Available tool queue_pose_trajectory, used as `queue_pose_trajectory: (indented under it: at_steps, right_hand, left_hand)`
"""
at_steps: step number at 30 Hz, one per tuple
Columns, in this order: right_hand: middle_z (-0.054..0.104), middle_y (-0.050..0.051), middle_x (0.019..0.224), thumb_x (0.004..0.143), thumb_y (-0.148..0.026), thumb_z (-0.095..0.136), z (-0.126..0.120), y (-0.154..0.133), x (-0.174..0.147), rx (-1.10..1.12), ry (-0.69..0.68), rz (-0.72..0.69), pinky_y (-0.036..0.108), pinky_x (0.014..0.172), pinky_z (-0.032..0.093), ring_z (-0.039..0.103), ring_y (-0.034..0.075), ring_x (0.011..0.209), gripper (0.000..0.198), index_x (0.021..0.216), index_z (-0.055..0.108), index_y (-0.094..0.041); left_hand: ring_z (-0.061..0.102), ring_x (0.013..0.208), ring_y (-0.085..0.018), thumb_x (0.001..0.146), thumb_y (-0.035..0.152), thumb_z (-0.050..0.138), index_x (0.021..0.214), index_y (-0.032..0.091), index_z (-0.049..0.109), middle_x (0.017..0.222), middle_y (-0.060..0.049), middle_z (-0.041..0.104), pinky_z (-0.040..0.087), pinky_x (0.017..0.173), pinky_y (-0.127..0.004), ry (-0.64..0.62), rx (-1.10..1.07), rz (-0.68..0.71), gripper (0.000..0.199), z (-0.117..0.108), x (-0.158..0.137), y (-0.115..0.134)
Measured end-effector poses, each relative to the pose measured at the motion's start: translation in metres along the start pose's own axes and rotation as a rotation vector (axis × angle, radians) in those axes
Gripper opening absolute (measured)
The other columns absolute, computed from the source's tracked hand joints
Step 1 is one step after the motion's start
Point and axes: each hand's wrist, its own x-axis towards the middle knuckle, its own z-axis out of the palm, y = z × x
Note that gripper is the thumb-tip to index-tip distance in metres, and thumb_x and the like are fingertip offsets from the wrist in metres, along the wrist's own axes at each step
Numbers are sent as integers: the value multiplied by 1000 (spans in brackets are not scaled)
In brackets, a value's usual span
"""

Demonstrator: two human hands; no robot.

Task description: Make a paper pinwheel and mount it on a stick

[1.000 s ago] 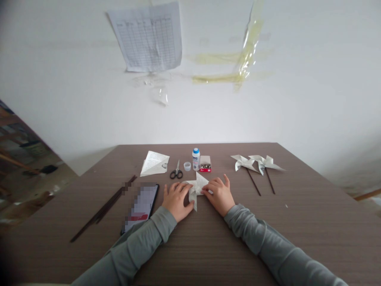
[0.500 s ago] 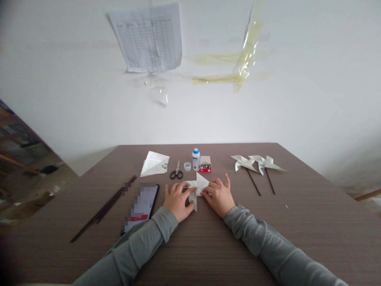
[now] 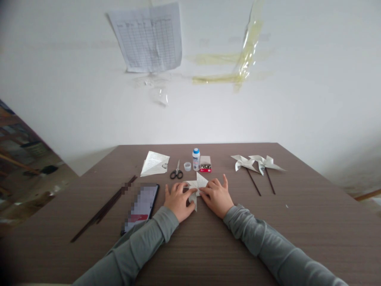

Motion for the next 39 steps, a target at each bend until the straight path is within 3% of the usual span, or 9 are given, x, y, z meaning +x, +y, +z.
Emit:
queue_pose_trajectory:
  at_steps: [13, 21, 30, 34, 39]
  right_hand:
    - [92, 8, 113, 120, -24, 81, -6, -7, 4, -43, -70, 19, 99, 146, 37, 83, 38, 125, 31, 131, 104, -42]
    - [94, 9, 113, 122, -29, 77, -7, -5, 3, -34, -54, 0, 94, 148, 42, 87, 39, 123, 32, 131, 105, -41]
    - [94, 6, 108, 122, -28, 77, -2, -2, 2, 10, -1, -3, 94, 152, 37, 88, 38, 120, 33, 135, 103, -43]
    - [94, 8, 113, 121, -25, 77, -6, -9, 5, -5, -51, 28, 98, 148, 38, 88, 40, 121, 33, 131, 104, -41]
    - [92, 8, 111, 120, -27, 78, -9, -13, 8, -27, -69, 37, 90, 149, 42, 88, 39, 121, 30, 127, 104, -40]
  left_hand:
    - [64, 176, -53, 106, 23, 90, 163, 43, 96, 180, -14, 80, 29, 153, -102, 42, 11, 29, 61, 13, 3, -10]
    - [67, 171, -52, 103, 20, 93, 160, 40, 97, 171, -15, 84, 28, 155, -100, 150, 26, 55, 60, 31, 4, -17]
    - [60, 179, -53, 109, 25, 86, 164, 40, 95, 186, -16, 76, 26, 155, -101, 26, 47, 23, 58, 9, 1, -7]
    - [60, 179, -52, 109, 26, 86, 165, 40, 95, 186, -15, 76, 28, 155, -99, 16, 51, 18, 59, 4, -1, -4]
    - [62, 177, -52, 107, 26, 89, 161, 40, 96, 183, -15, 78, 29, 155, -98, 11, 33, 17, 57, -1, -1, -2]
